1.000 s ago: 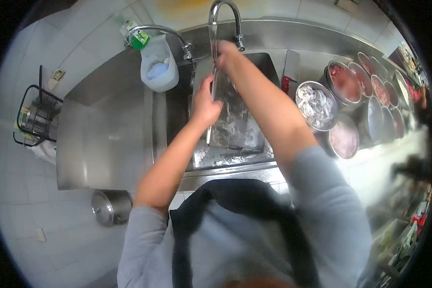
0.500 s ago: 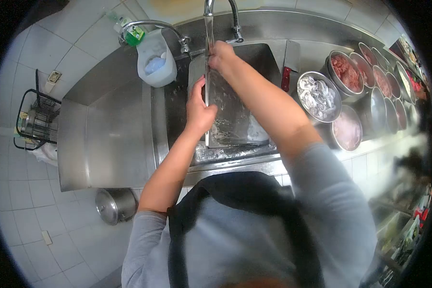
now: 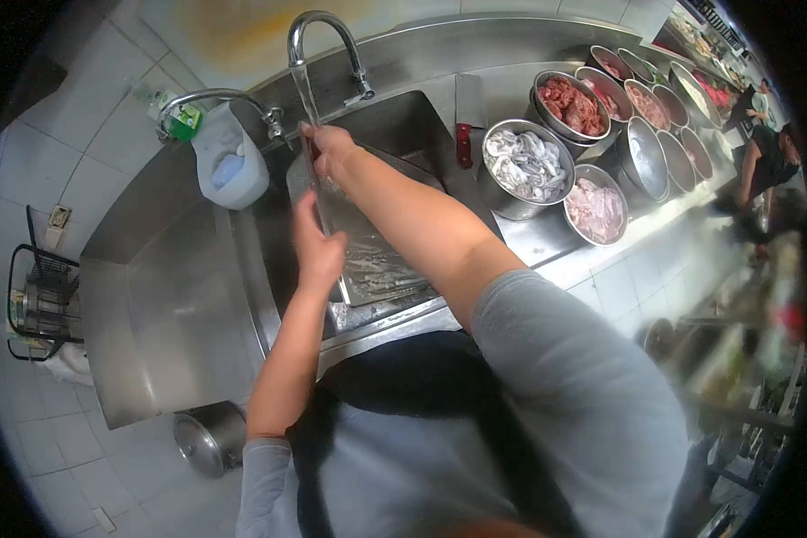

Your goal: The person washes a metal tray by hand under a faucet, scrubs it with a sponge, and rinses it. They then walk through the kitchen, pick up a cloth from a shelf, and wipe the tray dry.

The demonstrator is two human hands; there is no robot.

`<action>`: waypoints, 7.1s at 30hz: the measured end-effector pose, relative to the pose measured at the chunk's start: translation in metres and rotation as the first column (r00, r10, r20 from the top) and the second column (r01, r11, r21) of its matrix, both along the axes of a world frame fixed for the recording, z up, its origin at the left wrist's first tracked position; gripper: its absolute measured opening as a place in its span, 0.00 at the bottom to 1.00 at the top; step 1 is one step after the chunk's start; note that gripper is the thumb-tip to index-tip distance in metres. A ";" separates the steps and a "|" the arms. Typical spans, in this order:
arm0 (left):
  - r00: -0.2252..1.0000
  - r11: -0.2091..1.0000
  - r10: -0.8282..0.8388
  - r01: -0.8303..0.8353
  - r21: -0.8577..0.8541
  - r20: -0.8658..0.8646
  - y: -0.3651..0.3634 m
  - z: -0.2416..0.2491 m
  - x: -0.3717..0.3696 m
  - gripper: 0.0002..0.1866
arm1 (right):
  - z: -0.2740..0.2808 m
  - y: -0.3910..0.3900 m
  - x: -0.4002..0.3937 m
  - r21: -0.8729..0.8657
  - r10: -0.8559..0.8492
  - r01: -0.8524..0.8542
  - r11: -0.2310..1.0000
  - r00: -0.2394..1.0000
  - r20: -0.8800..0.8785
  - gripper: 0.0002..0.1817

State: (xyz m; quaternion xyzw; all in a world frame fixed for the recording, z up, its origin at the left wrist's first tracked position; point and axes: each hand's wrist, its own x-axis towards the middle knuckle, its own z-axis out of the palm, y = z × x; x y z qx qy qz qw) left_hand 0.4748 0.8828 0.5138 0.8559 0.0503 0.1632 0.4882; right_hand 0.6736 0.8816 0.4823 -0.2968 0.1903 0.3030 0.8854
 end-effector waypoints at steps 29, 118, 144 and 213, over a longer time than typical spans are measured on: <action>0.995 0.957 -0.083 0.065 -0.281 -0.054 0.049 0.014 0.127 0.14 | 0.056 -0.024 -0.055 0.051 0.208 -0.231 0.972 0.938 0.276 0.18; 0.965 0.859 0.261 -0.246 0.449 0.031 0.085 0.213 -0.068 0.10 | -0.241 0.115 -0.193 -0.304 0.560 -0.603 0.738 0.798 -0.223 0.30; 0.993 0.940 -0.113 0.100 -0.325 -0.021 0.210 -0.117 0.047 0.12 | -0.130 0.100 -0.071 -0.152 0.660 -0.653 0.742 0.671 0.337 0.17; 0.992 0.992 0.108 -0.112 -0.058 -0.066 0.170 -0.177 0.110 0.18 | -0.296 -0.007 -0.078 -0.766 0.868 -0.544 0.343 -0.130 0.480 0.07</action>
